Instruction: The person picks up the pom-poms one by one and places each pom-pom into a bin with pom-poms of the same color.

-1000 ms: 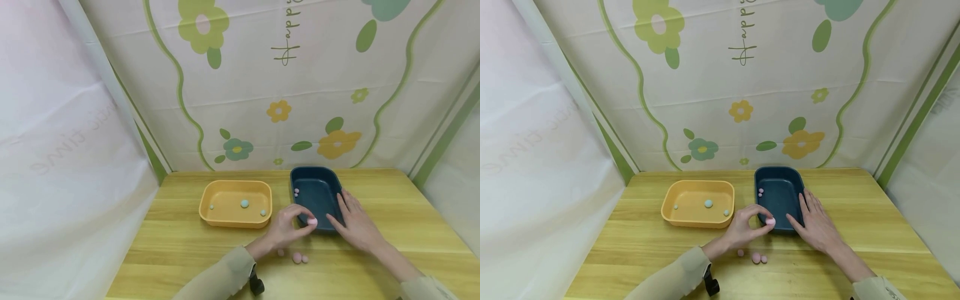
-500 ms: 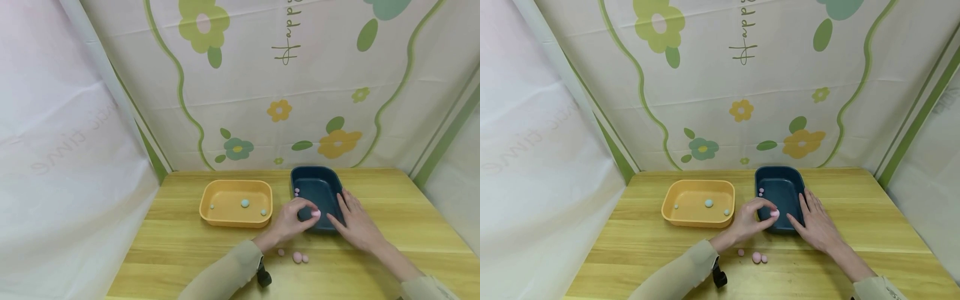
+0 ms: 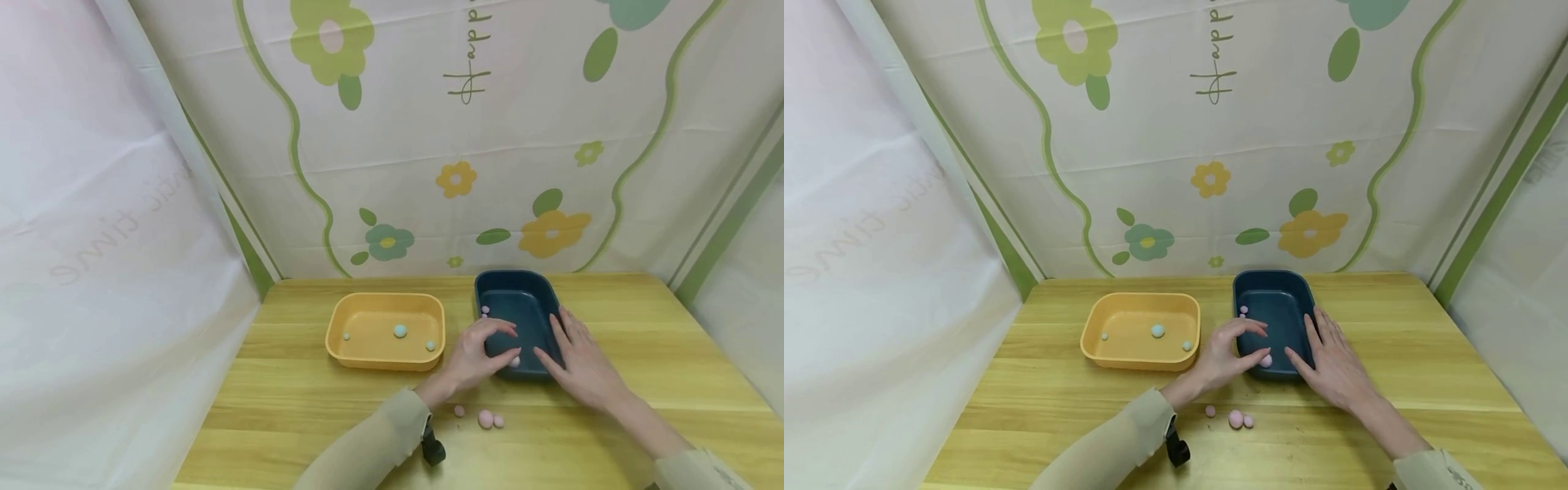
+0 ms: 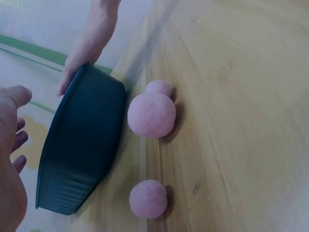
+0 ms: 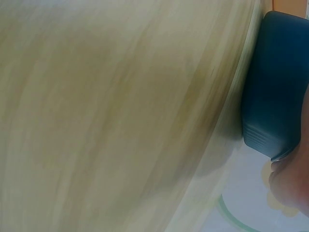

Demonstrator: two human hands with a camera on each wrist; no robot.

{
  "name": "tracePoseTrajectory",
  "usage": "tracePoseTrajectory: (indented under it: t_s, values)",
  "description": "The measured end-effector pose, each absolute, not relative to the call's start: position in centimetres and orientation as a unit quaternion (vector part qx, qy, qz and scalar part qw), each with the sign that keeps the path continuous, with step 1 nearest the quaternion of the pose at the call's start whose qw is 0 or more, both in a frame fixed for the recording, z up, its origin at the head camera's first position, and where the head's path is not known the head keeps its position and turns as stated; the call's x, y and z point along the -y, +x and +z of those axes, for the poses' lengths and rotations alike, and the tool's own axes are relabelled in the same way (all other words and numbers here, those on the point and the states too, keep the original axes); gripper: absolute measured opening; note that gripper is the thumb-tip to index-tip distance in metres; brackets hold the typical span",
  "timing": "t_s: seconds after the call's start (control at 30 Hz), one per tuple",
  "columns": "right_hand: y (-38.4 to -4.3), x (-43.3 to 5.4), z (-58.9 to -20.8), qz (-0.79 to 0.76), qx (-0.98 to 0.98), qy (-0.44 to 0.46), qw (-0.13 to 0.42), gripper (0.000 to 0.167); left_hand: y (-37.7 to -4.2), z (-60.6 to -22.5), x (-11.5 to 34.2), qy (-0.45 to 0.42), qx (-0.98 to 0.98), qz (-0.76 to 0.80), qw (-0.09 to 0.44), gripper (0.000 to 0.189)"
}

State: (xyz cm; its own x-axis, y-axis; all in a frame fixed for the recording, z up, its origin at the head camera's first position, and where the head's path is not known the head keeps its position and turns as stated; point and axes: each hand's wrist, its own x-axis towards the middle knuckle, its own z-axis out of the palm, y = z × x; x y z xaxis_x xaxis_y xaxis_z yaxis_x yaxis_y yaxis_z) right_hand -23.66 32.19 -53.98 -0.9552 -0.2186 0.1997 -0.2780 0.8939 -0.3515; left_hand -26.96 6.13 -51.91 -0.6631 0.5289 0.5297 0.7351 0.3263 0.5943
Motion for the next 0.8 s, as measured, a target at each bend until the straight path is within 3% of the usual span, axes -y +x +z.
tracePoseTrajectory:
  t_s: [0.4,0.8]
  values:
    - [-23.6,-32.2,-54.2,0.192,0.97,0.129,0.08,0.09,-25.9,-52.5,-4.4,-0.385,0.814,-0.42,0.115,0.038]
    - [-23.6,-32.3,-54.4,0.192,0.967,0.133,0.098,0.088,-24.1,-52.7,-1.7,-0.361,0.817,-0.446,0.055,0.064]
